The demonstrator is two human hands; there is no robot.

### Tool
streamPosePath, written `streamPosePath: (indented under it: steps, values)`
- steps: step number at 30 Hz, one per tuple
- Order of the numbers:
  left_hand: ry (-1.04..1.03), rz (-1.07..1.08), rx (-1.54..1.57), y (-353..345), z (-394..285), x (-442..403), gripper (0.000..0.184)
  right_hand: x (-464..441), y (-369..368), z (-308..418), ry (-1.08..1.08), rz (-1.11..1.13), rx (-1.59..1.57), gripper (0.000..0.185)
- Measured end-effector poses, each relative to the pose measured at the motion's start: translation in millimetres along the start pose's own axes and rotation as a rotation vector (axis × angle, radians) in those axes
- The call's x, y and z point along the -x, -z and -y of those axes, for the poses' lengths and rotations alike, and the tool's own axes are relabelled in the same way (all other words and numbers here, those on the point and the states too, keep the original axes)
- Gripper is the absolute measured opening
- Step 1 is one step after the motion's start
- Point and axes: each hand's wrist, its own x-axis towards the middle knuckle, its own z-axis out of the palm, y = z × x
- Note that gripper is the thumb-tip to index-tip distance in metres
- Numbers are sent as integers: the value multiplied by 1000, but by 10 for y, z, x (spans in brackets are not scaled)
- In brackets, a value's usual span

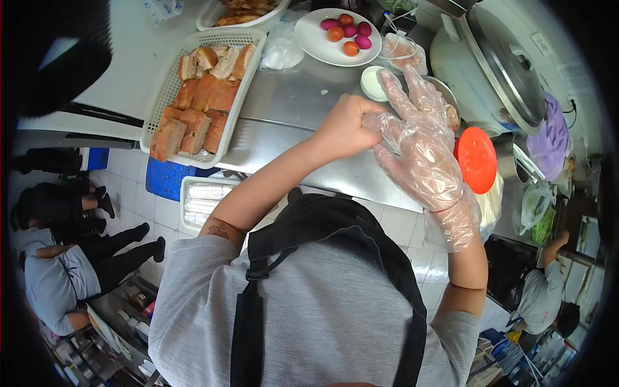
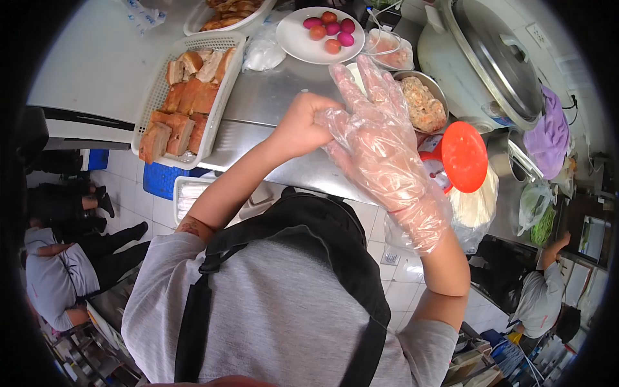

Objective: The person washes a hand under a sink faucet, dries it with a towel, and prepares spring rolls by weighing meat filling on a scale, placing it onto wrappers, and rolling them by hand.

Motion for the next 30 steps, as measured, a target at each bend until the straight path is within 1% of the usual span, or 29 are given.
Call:
streamPosePath:
  steps: [4,5,7,8,10,11,12,13,14,15,16,17,19,20,22,23,25,26,27,28,29,30]
  values:
    - [34,-23,41,6,-8,-8,23,-72,-12,5,32,-38,-5,38]
    - [49,-23,60,13,10,-11,22,-90,5,-7,48,-3,-7,39]
    - [68,-106,192,-18,101,2,22,-116,32,-48,76,66,-8,42]
    - [77,-146,258,-31,129,-6,23,-140,5,-117,69,122,-145,49]
    - [170,-79,494,79,103,-3,15,-202,-122,-297,51,230,-418,62]
    - [215,-45,612,146,78,-13,12,-201,-233,-347,-78,224,-747,68]
    - [236,-56,721,181,44,-46,17,-176,-387,-401,-205,214,-1072,75]
    - [243,-115,824,208,113,-85,22,-142,-536,-450,-331,203,-1395,81]
    - [253,-176,925,236,252,-135,27,-133,-700,-435,-341,198,-1568,92]
    - [267,-238,1024,255,364,-177,32,-105,-1009,-370,-309,162,-1454,88]
    - [323,-335,1048,232,412,-220,40,-76,-1367,-268,-278,125,-1342,83]
    - [332,-335,1103,276,583,-227,40,-63,-1553,-189,-251,87,-1230,79]
    - [344,-329,1220,402,1054,-171,40,-36,-1507,-98,-500,370,-880,67]
    - [397,-431,1240,420,1150,-131,40,39,-1614,-143,-482,408,-806,61]
    - [414,-529,1345,512,1475,-13,42,281,-1913,-292,-443,487,-659,51]
    - [425,-578,1397,536,1649,66,43,370,-1871,-327,-446,474,-700,50]
    - [381,-490,1469,524,2015,286,29,589,-1724,-338,-450,451,-780,49]
    - [354,-449,1503,522,2022,345,23,638,-1673,-361,-475,489,-741,49]
    - [406,-506,1258,504,2029,390,14,681,-1626,-385,-500,526,-701,49]
    - [453,-552,1012,464,2033,449,18,717,-1593,-392,-528,561,-660,49]
    - [494,-587,764,423,1972,489,31,719,-1523,-371,-524,532,-601,48]
    - [342,-489,358,435,1882,519,45,706,-1416,-351,-523,500,-539,48]
